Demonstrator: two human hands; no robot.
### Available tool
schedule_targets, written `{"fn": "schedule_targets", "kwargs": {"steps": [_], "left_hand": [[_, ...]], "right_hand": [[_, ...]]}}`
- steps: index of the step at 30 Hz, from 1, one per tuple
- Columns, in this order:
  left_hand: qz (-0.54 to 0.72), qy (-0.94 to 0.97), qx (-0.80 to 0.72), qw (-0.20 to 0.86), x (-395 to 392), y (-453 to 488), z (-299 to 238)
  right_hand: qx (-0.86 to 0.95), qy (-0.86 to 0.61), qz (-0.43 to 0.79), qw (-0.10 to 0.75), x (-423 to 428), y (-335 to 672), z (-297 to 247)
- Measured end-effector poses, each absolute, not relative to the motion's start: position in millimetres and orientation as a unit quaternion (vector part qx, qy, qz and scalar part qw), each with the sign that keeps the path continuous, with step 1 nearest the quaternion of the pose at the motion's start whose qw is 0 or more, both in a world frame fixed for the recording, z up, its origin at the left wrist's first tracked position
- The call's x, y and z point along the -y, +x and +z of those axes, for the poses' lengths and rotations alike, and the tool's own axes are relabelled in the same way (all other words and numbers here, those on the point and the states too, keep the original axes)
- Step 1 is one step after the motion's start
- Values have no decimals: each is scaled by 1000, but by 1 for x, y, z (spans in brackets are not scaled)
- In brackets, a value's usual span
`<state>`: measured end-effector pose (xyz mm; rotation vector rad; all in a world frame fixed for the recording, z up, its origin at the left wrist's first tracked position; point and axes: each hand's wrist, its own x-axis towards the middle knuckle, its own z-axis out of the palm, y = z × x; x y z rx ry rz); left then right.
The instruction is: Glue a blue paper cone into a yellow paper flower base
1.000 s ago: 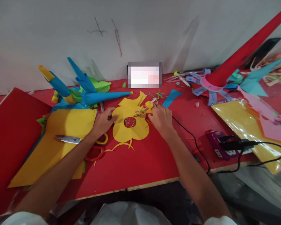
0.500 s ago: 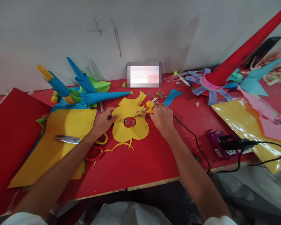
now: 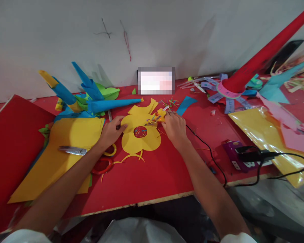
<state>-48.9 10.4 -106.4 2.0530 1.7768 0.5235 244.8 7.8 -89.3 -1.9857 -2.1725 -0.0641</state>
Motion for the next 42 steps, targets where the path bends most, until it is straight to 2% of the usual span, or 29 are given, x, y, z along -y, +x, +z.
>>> {"fn": "schedule_targets", "kwargs": {"steps": [27,42], "left_hand": [[189,733,-627,182,-10,-50,-107],[195,725,-634,185,-11,-49,-108]], "right_hand": [[727,-680,-37,87,-5,252,-87],[753,-648,-41,109,-2,257,-85]]}}
